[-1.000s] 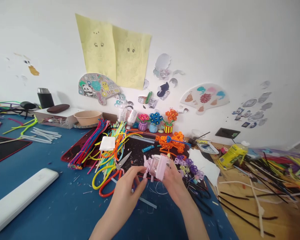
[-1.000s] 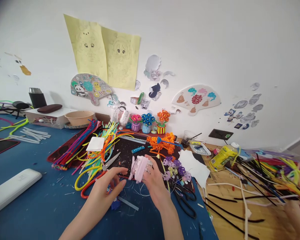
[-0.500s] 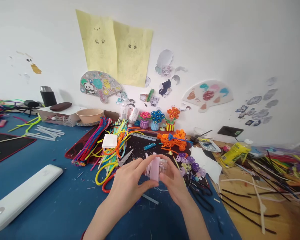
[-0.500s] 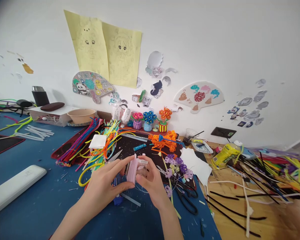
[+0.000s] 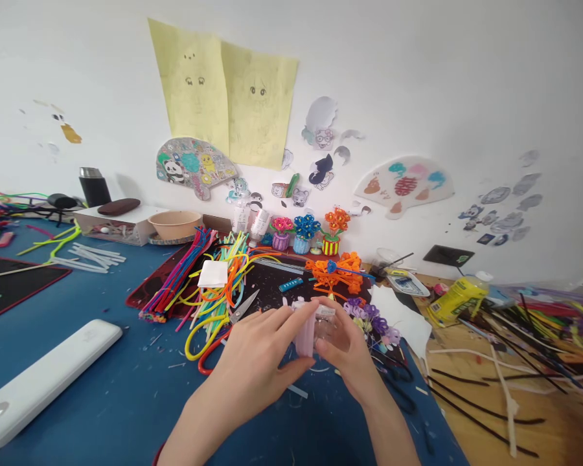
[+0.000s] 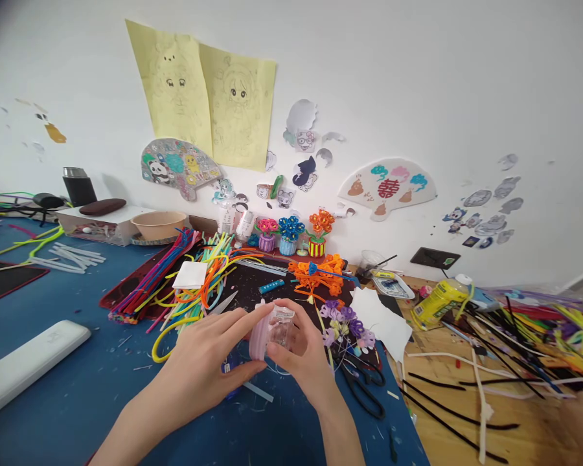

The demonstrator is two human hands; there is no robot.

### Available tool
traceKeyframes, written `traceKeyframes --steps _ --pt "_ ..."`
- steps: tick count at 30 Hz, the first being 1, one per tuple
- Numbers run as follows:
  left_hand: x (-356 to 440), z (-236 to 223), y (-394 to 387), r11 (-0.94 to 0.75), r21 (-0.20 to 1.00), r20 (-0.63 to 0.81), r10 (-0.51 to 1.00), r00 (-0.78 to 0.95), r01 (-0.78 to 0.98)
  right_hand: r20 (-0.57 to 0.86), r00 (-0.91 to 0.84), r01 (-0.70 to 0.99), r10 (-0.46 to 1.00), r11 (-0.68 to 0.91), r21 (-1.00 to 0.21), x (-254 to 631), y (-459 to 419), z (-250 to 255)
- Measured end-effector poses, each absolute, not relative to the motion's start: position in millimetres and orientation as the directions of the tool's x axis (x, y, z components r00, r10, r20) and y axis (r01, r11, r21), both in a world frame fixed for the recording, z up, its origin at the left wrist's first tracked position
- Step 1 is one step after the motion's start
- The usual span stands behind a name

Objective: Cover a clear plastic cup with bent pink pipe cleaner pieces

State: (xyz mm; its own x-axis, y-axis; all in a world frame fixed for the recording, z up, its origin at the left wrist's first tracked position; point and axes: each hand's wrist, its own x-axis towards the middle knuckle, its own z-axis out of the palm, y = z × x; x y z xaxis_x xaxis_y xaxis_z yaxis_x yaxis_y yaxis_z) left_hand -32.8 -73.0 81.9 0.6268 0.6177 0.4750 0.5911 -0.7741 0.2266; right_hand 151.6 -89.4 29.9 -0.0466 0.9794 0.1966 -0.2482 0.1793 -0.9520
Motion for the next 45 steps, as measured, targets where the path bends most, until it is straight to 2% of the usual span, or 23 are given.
traceKeyframes --steps 6,15,18,21,24,26,29,31,35,39,41,45 --pt "-30.3 77.5 -73.1 -0.77 0.239 0.505 0.619 0.601 0.592 0.171 -0.06 -0.237 0.983 0.153 -0.959 150.5 -92.4 38.5" --pt "-31.8 72.4 -68.9 -0.798 0.172 0.516 0.573 0.637 0.578 0.184 -0.071 -0.29 0.98 0.156 -0.944 148.2 -86.9 27.4" --pt "-36.4 68.5 -67.8 -0.795 0.219 0.536 0.583 0.611 0.566 0.174 -0.084 -0.388 0.981 0.129 -0.913 148.6 -80.2 18.2" --pt "-49.1 57.9 -69.2 -0.764 0.3 0.572 0.623 0.533 0.572 0.159 0.058 -0.434 0.986 0.168 -0.885 155.3 -67.8 8.2" --pt "-68.4 39.3 -77.3 -0.679 0.371 0.585 0.701 0.408 0.634 0.146 0.117 -0.343 0.982 0.178 -0.922 165.4 -54.4 0.3" --pt "-82.6 24.3 -86.4 -0.546 0.422 0.536 0.794 0.286 0.724 0.149 0.09 -0.266 0.985 0.168 -0.949 169.3 -46.2 -3.7" --pt "-102.9 4.2 -102.1 -0.352 0.389 0.495 0.859 0.128 0.851 0.162 0.038 -0.176 0.986 0.166 -0.97 167.7 -33.3 -9.0" --pt "-114.6 -4.6 -111.9 -0.274 0.359 0.454 0.887 0.089 0.892 0.172 0.01 -0.143 0.985 0.172 -0.975 162.7 -23.6 -12.0" --pt "-125.4 -12.2 -125.9 -0.259 0.355 0.385 0.916 0.112 0.899 0.165 -0.04 -0.148 0.985 0.158 -0.976 148.0 -8.2 -12.5" --pt "-106.2 -8.8 -127.0 -0.352 0.445 0.442 0.886 0.141 0.823 0.171 -0.077 -0.284 0.982 0.143 -0.948 130.2 -9.1 -1.7" --pt "-86.6 -1.7 -121.9 -0.392 0.535 0.401 0.898 0.183 0.749 0.189 -0.102 -0.316 0.977 0.149 -0.937 122.4 -15.2 6.5" --pt "-45.6 20.0 -106.3 -0.302 0.712 0.335 0.939 0.071 0.634 0.24 -0.046 -0.33 0.97 0.212 -0.92 113.8 -30.9 24.6"
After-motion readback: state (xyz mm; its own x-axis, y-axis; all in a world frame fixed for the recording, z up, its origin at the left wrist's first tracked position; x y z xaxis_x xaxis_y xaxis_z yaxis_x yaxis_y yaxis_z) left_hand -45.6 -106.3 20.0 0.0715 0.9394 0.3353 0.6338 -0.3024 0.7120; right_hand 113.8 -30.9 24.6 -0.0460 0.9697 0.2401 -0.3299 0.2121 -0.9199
